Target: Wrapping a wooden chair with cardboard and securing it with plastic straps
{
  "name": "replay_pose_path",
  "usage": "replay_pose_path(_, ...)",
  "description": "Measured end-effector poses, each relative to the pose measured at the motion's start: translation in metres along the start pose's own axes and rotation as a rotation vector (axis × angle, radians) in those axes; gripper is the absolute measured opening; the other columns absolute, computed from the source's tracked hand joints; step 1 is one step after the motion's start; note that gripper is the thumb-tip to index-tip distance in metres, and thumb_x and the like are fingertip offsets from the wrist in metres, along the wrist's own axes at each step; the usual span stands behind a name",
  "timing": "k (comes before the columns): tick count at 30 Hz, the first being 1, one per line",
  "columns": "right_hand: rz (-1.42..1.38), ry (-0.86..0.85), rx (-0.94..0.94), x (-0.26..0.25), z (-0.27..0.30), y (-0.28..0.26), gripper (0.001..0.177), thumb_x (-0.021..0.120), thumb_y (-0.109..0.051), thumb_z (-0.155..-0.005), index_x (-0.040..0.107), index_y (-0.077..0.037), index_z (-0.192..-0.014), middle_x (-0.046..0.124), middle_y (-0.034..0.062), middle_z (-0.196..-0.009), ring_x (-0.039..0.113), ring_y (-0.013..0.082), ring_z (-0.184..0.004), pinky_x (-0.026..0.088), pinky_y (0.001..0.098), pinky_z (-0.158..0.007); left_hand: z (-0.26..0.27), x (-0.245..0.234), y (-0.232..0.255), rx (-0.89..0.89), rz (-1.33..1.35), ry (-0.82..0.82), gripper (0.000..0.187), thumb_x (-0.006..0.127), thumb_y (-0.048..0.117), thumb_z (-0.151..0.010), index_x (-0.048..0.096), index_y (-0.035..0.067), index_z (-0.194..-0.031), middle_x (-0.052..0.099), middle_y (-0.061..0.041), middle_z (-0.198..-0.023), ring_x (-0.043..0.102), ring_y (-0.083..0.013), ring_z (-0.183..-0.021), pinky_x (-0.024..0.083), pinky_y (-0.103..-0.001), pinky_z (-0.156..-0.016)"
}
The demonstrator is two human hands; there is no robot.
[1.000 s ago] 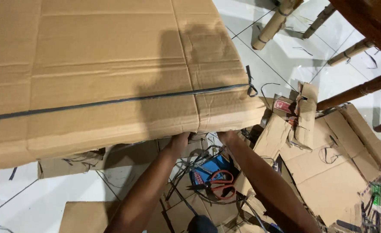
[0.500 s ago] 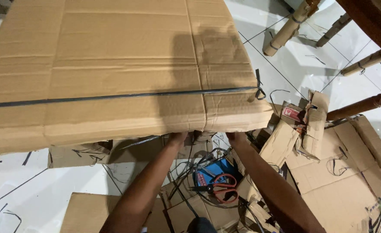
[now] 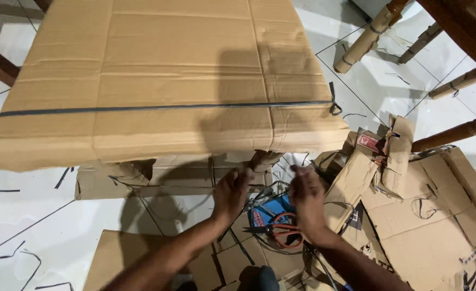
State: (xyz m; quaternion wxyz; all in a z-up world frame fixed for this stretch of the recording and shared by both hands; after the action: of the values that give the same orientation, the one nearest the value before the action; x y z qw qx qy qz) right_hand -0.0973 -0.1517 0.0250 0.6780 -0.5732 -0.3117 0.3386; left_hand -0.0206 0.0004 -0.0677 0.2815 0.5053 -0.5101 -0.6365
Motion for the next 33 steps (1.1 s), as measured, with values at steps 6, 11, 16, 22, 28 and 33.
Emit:
replay_pose_path(6, -0.004, 0.164, -0.172, -0.092, -0.1, 0.032, 0.026, 0.047, -0.025, -0.108, 0.064, -0.006, -0.103, 0.056, 0.0101, -0.073, 0.049, 0.0175, -0.065, 0.039, 0.0311, -0.057, 0.031, -0.101, 0.038, 0.203, 0.086, -0.123, 0.039, 0.087, 0.035, -0.083, 0.071, 0.013, -0.112, 0.07, -0.015, -0.094, 0.072, -0.0351, -0.09, 0.058, -0.042, -0.08)
replay_pose_path(11, 0.173, 0.153, -0.24, -0.046, -0.088, -0.098, 0.02, 0.048, -0.008, -0.109, 0.056, -0.017, -0.092, 0.068, 0.0009, -0.118, 0.062, 0.0086, -0.097, 0.044, 0.0164, -0.072, 0.051, -0.215, -0.002, 0.435, -0.139, -0.06, 0.028, 0.051, 0.001, -0.101, 0.064, 0.005, -0.126, 0.069, -0.012, -0.119, 0.067, -0.0251, -0.107, 0.056, -0.033, -0.093)
replay_pose_path(16, 0.407, 0.058, -0.328, -0.032, -0.11, -0.134, 0.011, 0.06, -0.023, -0.109, 0.067, -0.016, -0.107, 0.066, -0.0051, -0.099, 0.052, 0.0056, -0.084, 0.041, 0.0218, -0.073, 0.074, -0.311, -0.072, 0.148, -0.438, 0.309, 0.03, 0.047, 0.024, -0.108, 0.068, 0.005, -0.1, 0.065, -0.012, -0.105, 0.059, -0.0304, -0.104, 0.043, -0.042, -0.093)
replay_pose_path(22, 1.01, 0.014, -0.49, 0.01, -0.115, -0.181, 0.018, 0.062, -0.026, -0.11, 0.073, -0.012, -0.112, 0.071, 0.0049, -0.097, 0.059, 0.0202, -0.08, 0.046, 0.0408, -0.073, 0.049, -0.405, -0.07, -0.168, -0.477, 0.58, 0.035, 0.038, 0.032, -0.114, 0.064, 0.009, -0.117, 0.07, -0.018, -0.107, 0.063, -0.0364, -0.099, 0.044, -0.048, -0.086)
replay_pose_path(28, 1.332, 0.015, -0.717, 0.041, -0.162, -0.184, 0.028, 0.058, -0.034, -0.106, 0.077, -0.014, -0.11, 0.076, 0.0125, -0.101, 0.068, 0.0403, -0.09, 0.048, 0.0542, -0.076, -0.012, -0.466, -0.038, -0.064, -0.04, 0.71, 0.029, 0.049, 0.022, -0.112, 0.072, 0.017, -0.129, 0.054, 0.004, -0.082, 0.043, -0.0059, -0.066, 0.034, -0.023, -0.056)
replay_pose_path(33, 1.386, -0.019, -0.753, 0.081, -0.168, -0.202, 0.035, 0.055, -0.034, -0.107, 0.077, -0.008, -0.114, 0.075, 0.0172, -0.109, 0.068, 0.0465, -0.087, 0.05, 0.0586, -0.061, -0.062, -0.485, 0.048, 0.234, -0.454, 0.677, 0.03, 0.05, 0.006, -0.109, 0.075, 0.008, -0.127, 0.074, -0.008, -0.124, 0.07, -0.0193, -0.081, 0.057, -0.032, -0.068)
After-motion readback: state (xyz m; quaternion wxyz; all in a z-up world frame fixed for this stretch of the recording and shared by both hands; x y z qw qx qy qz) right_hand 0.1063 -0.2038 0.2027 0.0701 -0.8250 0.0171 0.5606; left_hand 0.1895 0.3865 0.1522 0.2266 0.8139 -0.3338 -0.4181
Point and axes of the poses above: each hand's wrist, its own z-axis away from the middle knuckle, its own x-axis out of the palm, y = z × x, the point moved 3 cm from there along -z, towards the middle knuckle
